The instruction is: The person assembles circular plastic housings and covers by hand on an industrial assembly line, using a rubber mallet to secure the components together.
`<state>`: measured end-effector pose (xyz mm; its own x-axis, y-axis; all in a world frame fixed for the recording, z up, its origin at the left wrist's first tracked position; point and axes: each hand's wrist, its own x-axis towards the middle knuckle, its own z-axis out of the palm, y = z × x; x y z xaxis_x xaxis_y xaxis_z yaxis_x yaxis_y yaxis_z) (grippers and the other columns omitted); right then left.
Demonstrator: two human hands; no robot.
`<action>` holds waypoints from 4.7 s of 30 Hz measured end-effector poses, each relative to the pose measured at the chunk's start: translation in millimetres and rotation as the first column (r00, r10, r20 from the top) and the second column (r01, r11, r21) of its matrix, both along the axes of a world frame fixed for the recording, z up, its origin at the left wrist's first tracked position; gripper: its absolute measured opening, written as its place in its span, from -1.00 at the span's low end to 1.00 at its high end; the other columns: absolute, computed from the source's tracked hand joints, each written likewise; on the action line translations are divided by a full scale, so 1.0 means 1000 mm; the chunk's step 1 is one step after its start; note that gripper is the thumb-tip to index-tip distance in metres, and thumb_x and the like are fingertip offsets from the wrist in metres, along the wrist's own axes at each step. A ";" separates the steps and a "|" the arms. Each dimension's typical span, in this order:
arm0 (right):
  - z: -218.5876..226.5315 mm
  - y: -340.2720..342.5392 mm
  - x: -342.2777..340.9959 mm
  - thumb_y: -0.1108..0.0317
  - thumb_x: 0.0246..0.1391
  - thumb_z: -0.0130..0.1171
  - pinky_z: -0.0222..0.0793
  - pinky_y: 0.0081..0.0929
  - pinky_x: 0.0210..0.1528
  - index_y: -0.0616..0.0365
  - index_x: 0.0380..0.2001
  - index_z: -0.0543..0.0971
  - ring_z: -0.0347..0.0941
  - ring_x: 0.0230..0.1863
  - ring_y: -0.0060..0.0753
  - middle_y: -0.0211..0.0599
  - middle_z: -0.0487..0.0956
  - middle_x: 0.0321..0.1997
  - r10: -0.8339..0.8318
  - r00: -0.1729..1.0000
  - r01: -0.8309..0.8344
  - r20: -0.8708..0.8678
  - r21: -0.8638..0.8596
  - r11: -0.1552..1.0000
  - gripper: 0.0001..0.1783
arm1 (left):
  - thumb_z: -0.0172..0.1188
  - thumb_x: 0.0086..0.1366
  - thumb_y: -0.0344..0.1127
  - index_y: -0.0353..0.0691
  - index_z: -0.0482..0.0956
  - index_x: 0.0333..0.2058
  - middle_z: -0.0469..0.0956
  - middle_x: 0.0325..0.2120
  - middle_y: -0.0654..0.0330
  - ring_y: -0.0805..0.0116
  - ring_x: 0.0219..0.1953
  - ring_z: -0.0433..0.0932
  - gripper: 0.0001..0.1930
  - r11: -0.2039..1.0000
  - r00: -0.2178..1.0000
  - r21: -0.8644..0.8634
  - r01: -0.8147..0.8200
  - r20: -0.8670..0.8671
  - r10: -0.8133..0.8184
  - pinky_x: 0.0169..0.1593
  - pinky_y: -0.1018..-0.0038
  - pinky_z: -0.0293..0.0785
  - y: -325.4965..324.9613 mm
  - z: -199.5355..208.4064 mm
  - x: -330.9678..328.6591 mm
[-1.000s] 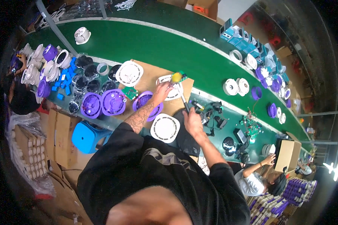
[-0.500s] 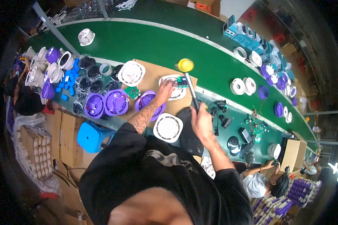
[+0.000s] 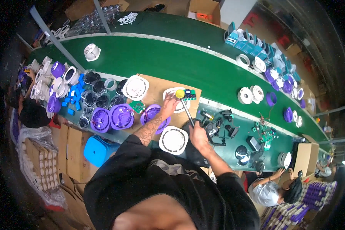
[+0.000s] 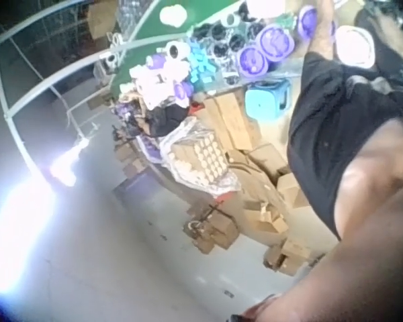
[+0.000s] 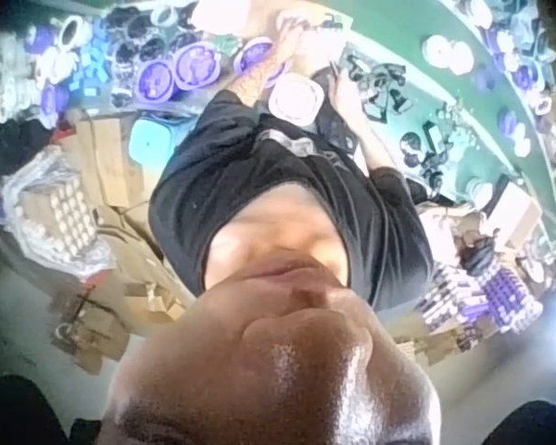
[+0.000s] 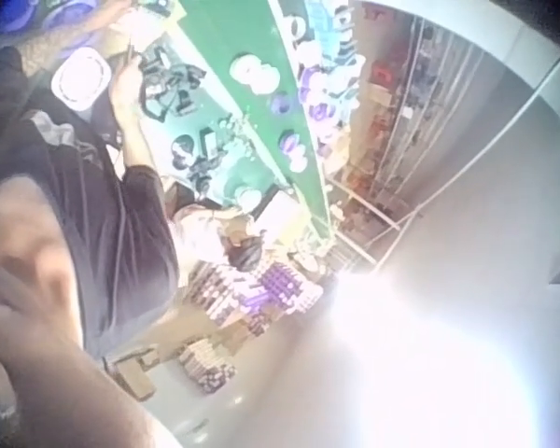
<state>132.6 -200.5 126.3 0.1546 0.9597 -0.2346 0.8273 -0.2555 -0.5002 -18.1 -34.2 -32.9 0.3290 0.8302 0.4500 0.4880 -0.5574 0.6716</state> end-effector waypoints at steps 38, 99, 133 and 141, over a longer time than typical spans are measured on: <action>-0.134 0.141 -0.009 0.30 -0.19 0.33 0.03 -0.16 0.32 0.34 0.15 0.29 0.19 0.26 0.02 0.07 0.36 0.17 0.657 0.668 -0.734 0.349 0.164 0.659 -0.21 | -0.04 0.13 -0.52 -0.27 0.41 -0.26 0.45 -0.59 0.20 0.38 -0.57 0.49 -0.82 0.635 0.492 -0.770 0.060 0.577 0.652 -0.49 0.49 0.48 -0.144 0.106 -0.128; -0.109 0.205 0.426 -0.10 0.18 0.06 0.53 -0.42 -0.28 0.27 -0.33 0.63 0.59 -0.38 -0.39 -0.28 0.64 -0.36 -0.408 0.096 0.632 -0.908 -0.261 0.730 -0.45 | 0.11 0.27 -0.21 -0.11 0.51 -0.28 0.57 -0.39 0.31 0.51 -0.44 0.50 -0.86 0.078 0.725 -0.856 0.511 0.478 0.495 -0.51 0.61 0.34 0.106 0.006 0.315; -0.174 0.223 0.352 0.03 -0.30 0.35 0.25 -0.07 0.19 0.25 0.25 0.11 0.25 0.17 0.19 0.17 0.32 0.13 0.063 0.992 -0.058 -0.106 0.047 0.997 0.06 | 0.25 0.23 -0.07 0.02 0.52 -0.26 0.45 -0.54 0.55 0.76 -0.58 0.28 -0.80 0.121 0.891 -0.945 0.305 0.328 0.315 -0.62 0.73 0.01 0.128 -0.035 0.329; -0.138 0.230 0.350 0.18 -0.40 0.41 0.34 -0.16 0.11 0.22 0.31 0.02 0.34 0.10 0.12 0.13 0.34 0.09 -0.063 0.948 0.076 -0.313 0.029 0.997 0.18 | 0.26 0.22 -0.13 -0.07 0.51 -0.30 0.43 -0.55 0.51 0.73 -0.60 0.33 -0.80 0.195 0.890 -0.930 0.312 0.358 0.283 -0.63 0.75 0.02 0.143 -0.030 0.317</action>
